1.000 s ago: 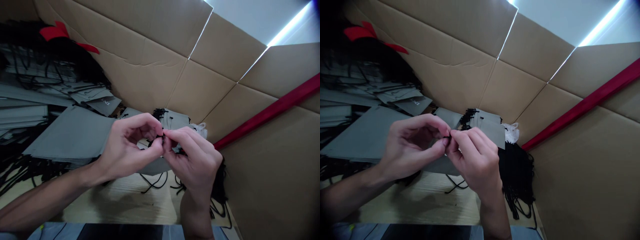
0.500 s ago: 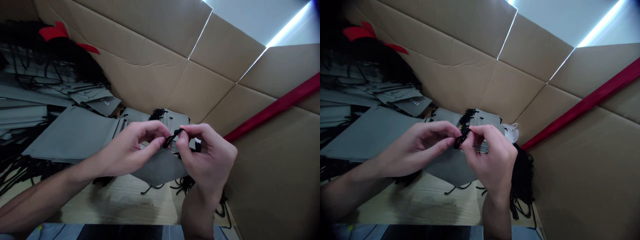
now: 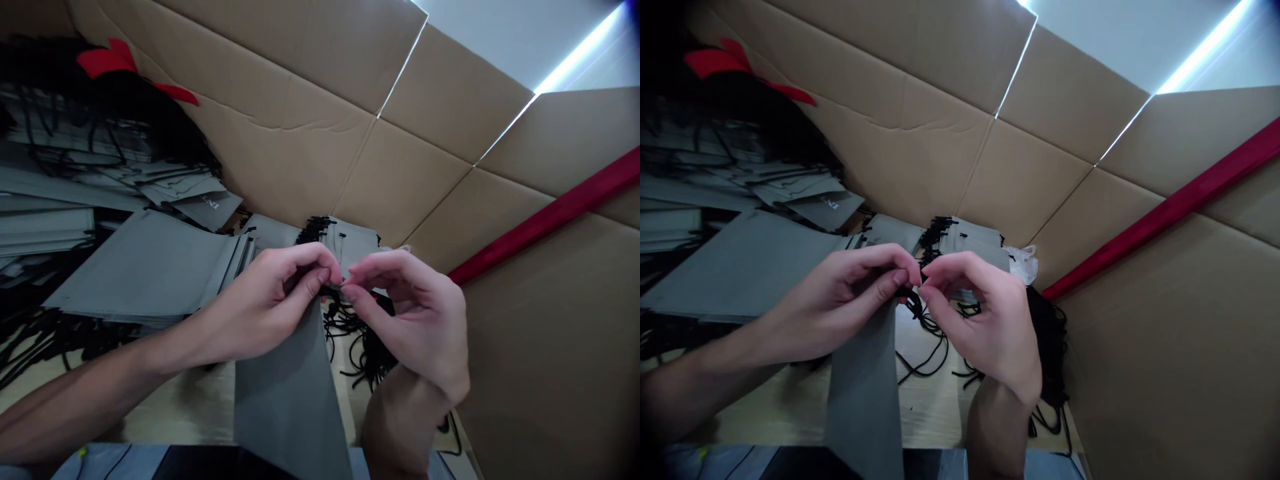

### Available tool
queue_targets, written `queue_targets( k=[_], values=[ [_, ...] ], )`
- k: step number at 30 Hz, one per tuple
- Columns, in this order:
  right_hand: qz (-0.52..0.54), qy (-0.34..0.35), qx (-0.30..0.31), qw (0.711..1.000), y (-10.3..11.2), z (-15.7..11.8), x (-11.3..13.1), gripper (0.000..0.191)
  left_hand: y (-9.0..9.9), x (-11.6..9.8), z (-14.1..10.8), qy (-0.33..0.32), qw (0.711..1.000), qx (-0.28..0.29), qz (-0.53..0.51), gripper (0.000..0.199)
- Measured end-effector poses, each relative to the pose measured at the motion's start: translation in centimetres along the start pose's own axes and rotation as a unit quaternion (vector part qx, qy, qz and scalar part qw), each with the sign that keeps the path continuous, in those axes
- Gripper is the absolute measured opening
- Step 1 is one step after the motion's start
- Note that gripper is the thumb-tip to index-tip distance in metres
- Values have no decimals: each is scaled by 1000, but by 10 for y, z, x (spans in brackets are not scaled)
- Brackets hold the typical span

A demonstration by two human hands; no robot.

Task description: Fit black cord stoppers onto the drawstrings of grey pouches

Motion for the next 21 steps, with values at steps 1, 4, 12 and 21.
queue_targets(
  k=[1,4,12,21],
  values=[
    [-4,-1,7,1000,1,0,0,22,-1,1,-1,7,1000,5,0,22],
    [-7,-17,56,998,-2,0,-4,26,-4,-2,-2,-1,1000,12,-24,20],
    [-27,-9,20,999,3,1,0,16,-5,-11,-3,-49,997,-6,-51,11],
    [-40,23,5,999,4,-3,6,19,-8,1,-2,-12,1000,-3,15,15]
  ],
)
Point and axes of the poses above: each hand's wrist, its own z-axis towards the middle knuckle, its own y-axis out of the back of the hand, x = y × z, the point moved 8 cm from there along z, towards the middle knuckle, and after that the axes turned 4 degrees about y, right-handed, at the moved point
